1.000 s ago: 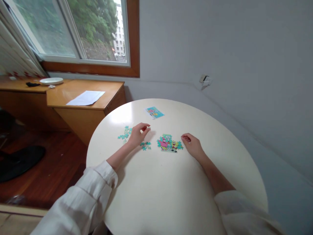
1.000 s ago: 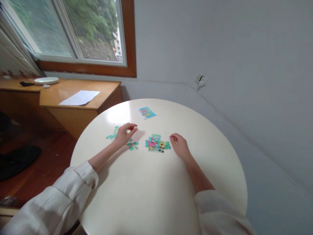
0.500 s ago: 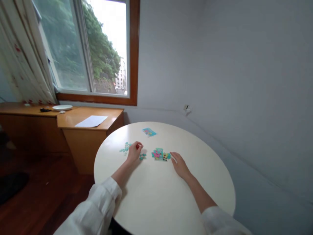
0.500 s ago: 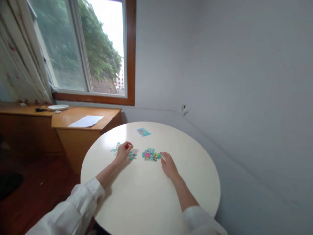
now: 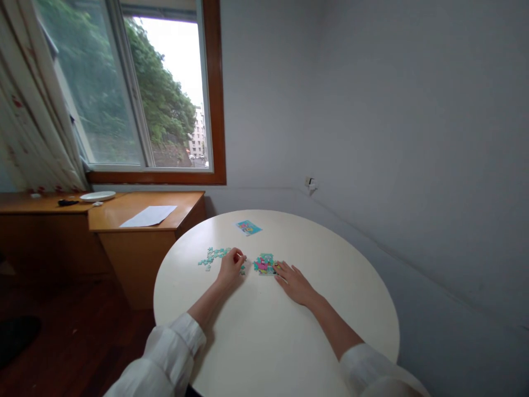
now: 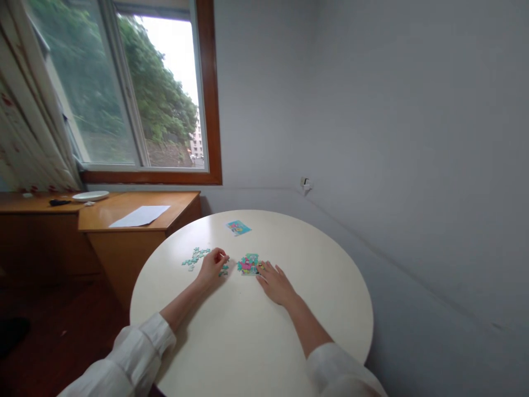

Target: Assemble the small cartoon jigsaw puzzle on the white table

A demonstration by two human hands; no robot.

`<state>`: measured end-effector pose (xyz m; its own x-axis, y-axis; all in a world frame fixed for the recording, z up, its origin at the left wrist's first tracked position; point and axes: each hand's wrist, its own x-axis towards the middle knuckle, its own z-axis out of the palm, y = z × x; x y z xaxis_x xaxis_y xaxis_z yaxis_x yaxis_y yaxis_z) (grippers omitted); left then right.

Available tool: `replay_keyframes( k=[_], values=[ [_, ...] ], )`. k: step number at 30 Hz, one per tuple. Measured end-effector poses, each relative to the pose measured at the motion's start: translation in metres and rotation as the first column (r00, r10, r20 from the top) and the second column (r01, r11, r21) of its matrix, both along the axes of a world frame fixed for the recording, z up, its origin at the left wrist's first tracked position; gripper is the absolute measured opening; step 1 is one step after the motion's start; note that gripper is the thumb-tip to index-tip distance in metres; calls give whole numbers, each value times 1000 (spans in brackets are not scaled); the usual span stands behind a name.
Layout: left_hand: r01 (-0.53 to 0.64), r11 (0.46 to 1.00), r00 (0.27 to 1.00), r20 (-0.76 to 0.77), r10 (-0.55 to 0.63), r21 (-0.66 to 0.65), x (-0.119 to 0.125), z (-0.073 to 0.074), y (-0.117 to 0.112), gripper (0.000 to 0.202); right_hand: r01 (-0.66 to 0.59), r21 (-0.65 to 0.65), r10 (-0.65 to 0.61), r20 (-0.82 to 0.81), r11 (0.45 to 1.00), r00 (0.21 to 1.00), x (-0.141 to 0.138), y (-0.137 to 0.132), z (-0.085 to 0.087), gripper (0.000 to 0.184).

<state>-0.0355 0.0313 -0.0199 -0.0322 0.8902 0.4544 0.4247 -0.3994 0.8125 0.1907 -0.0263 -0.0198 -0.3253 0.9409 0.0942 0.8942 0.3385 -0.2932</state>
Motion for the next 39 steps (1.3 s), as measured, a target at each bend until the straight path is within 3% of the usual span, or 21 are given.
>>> replay_keyframes(
  k=[20,30,39],
  values=[
    [-23,1000,992,-120,24,9,-1,0,-4,14,50,133,-37,-103,990,994,3,4,-4,32],
    [-9,1000,991,-132,12,26,0,0,-5,13,57,219,-22,-160,974,987,2,-3,9,20],
    [-7,1000,995,-104,7,-2,-1,0,-6,12,52,249,-13,-157,967,987,4,-3,8,26]
  ],
)
